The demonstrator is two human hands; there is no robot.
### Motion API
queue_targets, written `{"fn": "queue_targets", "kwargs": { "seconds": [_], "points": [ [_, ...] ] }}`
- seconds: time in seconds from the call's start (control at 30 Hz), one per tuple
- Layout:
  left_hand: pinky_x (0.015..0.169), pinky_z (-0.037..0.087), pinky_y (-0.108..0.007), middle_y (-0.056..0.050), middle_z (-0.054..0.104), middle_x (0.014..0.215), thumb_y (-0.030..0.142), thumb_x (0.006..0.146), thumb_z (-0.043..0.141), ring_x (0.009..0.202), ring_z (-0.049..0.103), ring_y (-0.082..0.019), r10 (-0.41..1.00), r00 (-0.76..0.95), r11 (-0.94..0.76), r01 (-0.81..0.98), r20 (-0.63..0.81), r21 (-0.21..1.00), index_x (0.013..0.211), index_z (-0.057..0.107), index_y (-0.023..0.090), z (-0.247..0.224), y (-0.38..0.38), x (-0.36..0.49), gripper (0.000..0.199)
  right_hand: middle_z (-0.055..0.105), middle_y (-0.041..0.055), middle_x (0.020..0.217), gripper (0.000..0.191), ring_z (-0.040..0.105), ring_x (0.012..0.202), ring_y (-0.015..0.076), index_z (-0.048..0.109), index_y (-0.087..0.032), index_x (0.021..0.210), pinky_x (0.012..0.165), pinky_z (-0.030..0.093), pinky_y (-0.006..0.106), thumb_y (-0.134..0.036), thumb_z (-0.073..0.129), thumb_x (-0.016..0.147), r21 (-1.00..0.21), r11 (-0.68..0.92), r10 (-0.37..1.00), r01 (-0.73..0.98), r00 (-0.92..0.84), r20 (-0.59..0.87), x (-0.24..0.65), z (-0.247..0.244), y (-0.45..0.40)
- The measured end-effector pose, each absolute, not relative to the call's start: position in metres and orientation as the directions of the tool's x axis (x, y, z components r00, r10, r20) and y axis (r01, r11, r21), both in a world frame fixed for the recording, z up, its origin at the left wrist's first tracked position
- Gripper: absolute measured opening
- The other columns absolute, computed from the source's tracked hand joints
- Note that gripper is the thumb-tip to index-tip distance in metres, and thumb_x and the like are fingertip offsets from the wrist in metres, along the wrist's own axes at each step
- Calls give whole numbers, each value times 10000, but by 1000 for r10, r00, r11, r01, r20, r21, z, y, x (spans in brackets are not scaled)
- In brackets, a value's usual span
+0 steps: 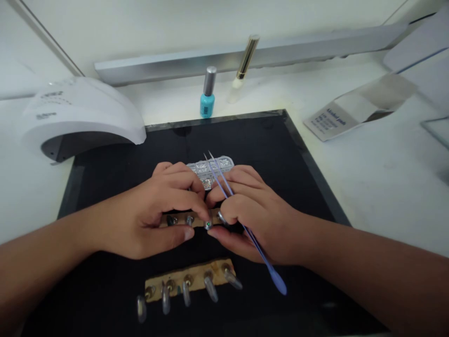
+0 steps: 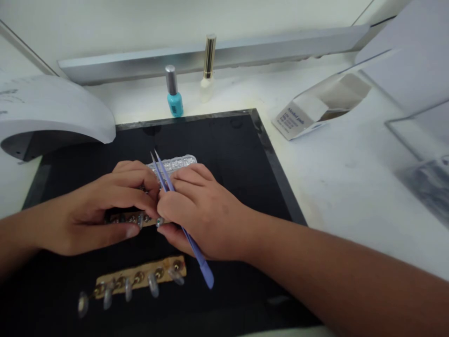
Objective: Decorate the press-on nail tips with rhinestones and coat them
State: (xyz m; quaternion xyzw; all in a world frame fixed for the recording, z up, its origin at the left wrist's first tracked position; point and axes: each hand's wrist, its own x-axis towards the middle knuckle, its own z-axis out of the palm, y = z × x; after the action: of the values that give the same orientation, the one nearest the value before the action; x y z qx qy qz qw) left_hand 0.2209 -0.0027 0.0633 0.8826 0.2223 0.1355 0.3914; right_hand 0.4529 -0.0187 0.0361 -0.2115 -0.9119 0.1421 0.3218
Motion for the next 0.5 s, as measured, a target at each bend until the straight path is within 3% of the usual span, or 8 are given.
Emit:
{"fn": "queue_targets", "kwargs": {
  "seconds": [0.5],
  "points": [
    [914, 294, -374, -24, 612, 1025, 161, 857, 570, 1018, 516, -205, 510, 859, -597, 316, 45, 738, 999, 669, 239, 63, -2, 221, 189, 683, 57, 838, 224, 576, 812, 182, 413, -215, 776, 825, 437, 386, -164, 619, 848, -388, 877, 464, 282, -707, 534, 453, 34, -17]
  ]
}}
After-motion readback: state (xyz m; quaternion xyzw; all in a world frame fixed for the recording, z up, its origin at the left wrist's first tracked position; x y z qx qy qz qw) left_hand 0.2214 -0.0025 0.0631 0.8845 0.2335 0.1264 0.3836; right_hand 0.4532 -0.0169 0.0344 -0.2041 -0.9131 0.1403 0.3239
